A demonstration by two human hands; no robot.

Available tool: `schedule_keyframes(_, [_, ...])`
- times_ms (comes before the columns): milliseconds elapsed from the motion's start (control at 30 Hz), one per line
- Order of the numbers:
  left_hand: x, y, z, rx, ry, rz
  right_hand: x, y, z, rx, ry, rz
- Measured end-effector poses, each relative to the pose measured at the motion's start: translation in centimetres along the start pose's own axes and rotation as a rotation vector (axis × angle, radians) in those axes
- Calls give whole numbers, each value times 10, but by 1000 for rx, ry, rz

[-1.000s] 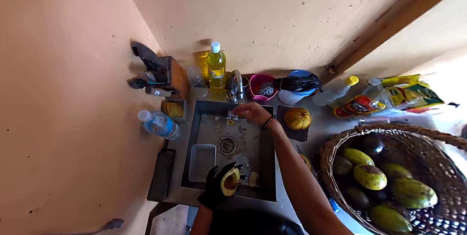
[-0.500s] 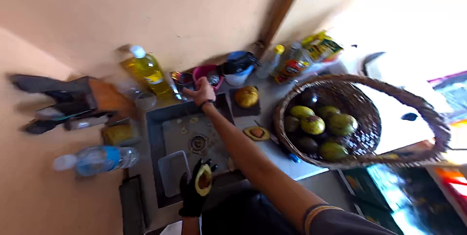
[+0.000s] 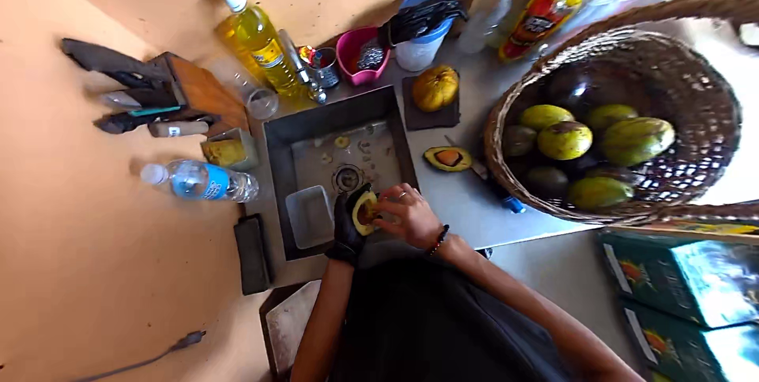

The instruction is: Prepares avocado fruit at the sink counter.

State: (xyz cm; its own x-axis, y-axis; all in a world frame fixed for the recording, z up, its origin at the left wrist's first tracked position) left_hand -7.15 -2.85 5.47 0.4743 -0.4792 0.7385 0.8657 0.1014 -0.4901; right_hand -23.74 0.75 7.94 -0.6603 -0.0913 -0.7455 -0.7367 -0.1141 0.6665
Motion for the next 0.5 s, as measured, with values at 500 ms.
schedule_keyframes(500, [13, -14, 32, -114, -69, -68, -5, -1, 17, 206, 39, -87])
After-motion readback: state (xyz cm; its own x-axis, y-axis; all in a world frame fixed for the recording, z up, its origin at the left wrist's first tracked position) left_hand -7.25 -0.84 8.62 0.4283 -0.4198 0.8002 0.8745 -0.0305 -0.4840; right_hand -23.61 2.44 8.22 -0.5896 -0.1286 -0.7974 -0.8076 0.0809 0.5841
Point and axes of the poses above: each hand's wrist, its own z-axis away from the middle knuckle, its own y-axis out of the back of the hand, x = y × z, the point moved 1 cm from there along -z, towards the middle knuckle, and after that the axes turned 7 degrees about -y, right-handed, at the moved point
